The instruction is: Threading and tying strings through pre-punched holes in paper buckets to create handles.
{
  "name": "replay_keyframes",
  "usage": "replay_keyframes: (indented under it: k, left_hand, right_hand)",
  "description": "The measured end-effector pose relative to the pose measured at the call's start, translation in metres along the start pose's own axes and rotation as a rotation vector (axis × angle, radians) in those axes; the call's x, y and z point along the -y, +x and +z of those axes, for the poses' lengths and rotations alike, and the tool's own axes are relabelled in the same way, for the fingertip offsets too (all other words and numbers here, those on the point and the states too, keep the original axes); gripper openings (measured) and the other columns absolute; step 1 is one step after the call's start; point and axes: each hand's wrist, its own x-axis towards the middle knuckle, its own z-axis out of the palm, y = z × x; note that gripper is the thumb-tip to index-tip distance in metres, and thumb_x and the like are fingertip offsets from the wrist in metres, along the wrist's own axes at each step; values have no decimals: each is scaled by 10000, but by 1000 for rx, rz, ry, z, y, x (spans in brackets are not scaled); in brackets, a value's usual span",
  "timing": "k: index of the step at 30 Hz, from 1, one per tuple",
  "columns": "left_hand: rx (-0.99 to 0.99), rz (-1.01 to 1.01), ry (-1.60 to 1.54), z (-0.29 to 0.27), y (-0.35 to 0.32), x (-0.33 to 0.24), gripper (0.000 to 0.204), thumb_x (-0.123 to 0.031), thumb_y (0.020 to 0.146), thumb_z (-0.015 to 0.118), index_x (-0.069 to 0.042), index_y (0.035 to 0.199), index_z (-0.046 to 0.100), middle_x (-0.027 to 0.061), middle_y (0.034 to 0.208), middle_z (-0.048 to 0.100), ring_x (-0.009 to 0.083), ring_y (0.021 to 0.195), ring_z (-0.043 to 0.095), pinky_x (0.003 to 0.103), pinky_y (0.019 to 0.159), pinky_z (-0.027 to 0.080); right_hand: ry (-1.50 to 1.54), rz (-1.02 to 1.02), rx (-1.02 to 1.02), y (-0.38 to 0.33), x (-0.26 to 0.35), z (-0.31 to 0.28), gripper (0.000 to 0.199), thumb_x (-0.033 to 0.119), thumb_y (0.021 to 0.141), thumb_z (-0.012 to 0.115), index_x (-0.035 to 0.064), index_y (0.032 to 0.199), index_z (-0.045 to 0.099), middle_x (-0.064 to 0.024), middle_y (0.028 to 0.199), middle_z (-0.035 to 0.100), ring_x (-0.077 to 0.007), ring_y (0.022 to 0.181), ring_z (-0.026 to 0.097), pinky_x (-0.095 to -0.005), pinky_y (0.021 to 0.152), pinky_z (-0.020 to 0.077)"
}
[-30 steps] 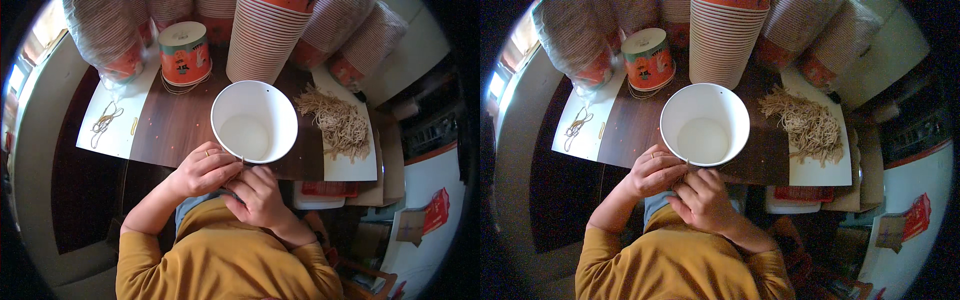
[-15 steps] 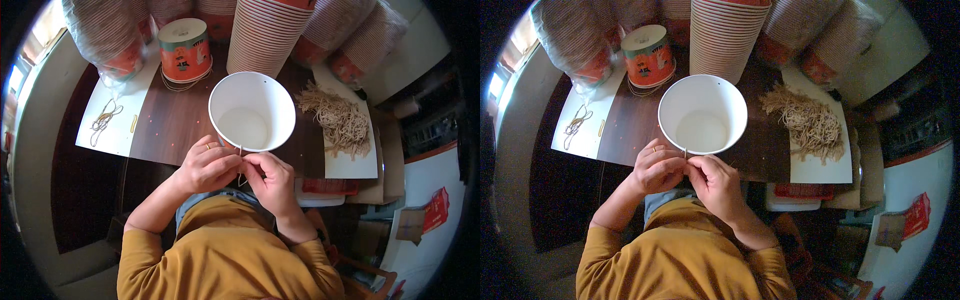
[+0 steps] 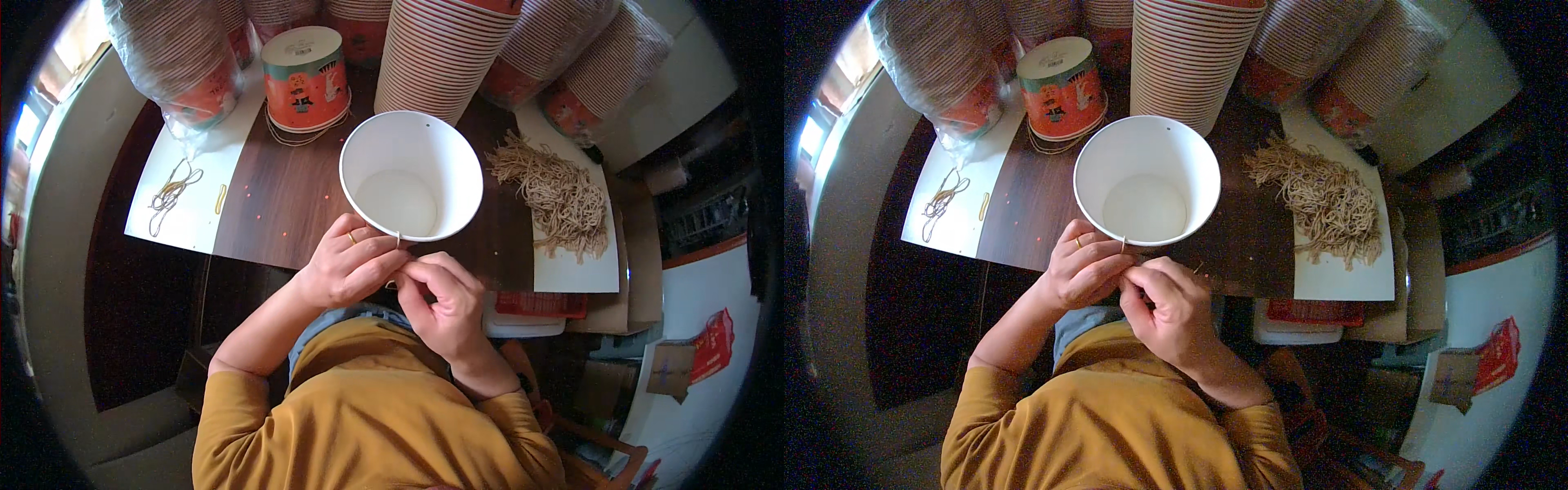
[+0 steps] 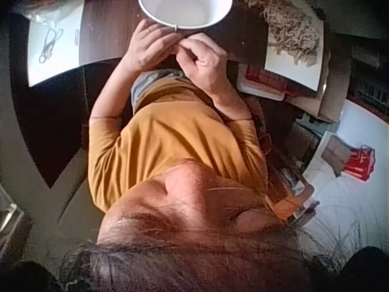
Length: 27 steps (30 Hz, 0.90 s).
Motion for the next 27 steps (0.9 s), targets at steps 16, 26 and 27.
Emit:
replay_keyframes:
  k: [16, 26, 27]
  left_hand:
    - [-329, -396, 93, 2, -14, -33, 329, 53, 679, 678, -21, 999, 685, 102, 904, 668, 214, 745, 623, 297, 645, 462]
    - [-350, -553, 123, -1, -7, -21, 213, 42, 720, 704, -62, 901, 657, 82, 889, 692, 259, 944, 668, 444, 934, 453]
    - [-341, -565, 75, 3, -5, -21, 223, 47, 713, 701, -61, 903, 658, 84, 886, 690, 243, 945, 673, 451, 959, 442]
  right_hand:
    - [778, 502, -136, -11, -22, 35, 32, 51, 880, 645, 36, 908, 640, 48, 812, 619, -9, 717, 529, -177, 646, 446]
    - [417, 272, -175, 3, -32, 52, 58, 34, 850, 653, 16, 893, 619, -24, 791, 618, -81, 688, 559, -222, 641, 467]
    - [358, 175, -209, 4, -37, 53, 58, 29, 850, 643, 16, 899, 615, -36, 799, 619, -95, 692, 570, -234, 642, 473]
